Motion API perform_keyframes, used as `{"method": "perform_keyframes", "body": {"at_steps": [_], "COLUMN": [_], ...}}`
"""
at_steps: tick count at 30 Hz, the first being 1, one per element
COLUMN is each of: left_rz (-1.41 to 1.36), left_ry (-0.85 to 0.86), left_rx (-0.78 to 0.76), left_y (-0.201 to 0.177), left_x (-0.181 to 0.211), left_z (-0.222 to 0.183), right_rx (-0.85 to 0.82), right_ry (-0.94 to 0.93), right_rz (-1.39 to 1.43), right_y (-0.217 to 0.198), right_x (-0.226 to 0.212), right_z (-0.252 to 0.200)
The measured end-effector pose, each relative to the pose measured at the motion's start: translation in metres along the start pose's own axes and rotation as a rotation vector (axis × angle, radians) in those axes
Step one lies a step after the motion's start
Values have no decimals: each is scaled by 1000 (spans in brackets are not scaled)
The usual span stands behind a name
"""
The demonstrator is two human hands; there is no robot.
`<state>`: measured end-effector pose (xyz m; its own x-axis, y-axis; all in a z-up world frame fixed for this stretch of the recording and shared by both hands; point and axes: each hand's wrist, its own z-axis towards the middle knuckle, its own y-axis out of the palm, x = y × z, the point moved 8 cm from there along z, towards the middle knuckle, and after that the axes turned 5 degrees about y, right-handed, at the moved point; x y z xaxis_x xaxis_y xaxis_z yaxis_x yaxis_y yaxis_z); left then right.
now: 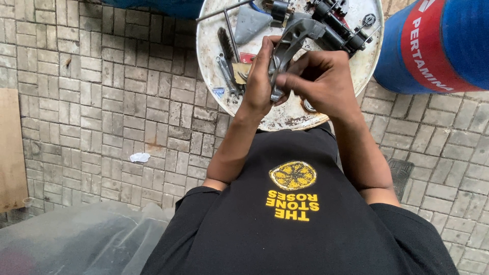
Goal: The person assembles a small mechanical component by hand, inserting a metal pin into a bracket and attaching a rubber piece. They repeatedly adjust the fit and orientation of the parts over a work surface with other disassembled components visible.
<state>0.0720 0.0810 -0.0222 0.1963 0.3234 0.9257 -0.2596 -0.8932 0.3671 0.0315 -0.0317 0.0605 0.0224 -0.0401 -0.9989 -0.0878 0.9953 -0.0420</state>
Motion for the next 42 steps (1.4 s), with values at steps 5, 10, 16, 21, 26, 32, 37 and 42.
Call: {"method": "perform_keyframes", "body": {"at_steps": [5, 10, 16, 21, 26, 32, 37, 42], "left_rz": [-217, -67, 112, 259, 191, 163, 70, 105], "left_ry": [-11, -46, 134, 411, 364, 408, 372, 396], "left_rx": [-132, 27, -73, -19, -1, 23, -4, -151], "left_y": [15, -9, 6, 15, 14, 14, 11, 17], "left_x": [17, -1, 33, 52, 53, 45, 38, 48], "left_z": [-6, 1, -6, -7, -13, -12, -4, -3], "right_rx": [438, 427, 149, 580, 214, 371, 343, 332], "right_ry": [-562, -532, -192, -496, -43, -152, 12, -28], "right_rz": [-458, -505, -83, -345, -7, 40, 238, 361], "right_y": [-12, -4, 4, -10, -4, -12, -10, -9], "right_x": [-25, -26, 2, -19, 12, 9, 36, 45], "right_z": [-6, -7, 8, -9, 2, -1, 4, 5]}}
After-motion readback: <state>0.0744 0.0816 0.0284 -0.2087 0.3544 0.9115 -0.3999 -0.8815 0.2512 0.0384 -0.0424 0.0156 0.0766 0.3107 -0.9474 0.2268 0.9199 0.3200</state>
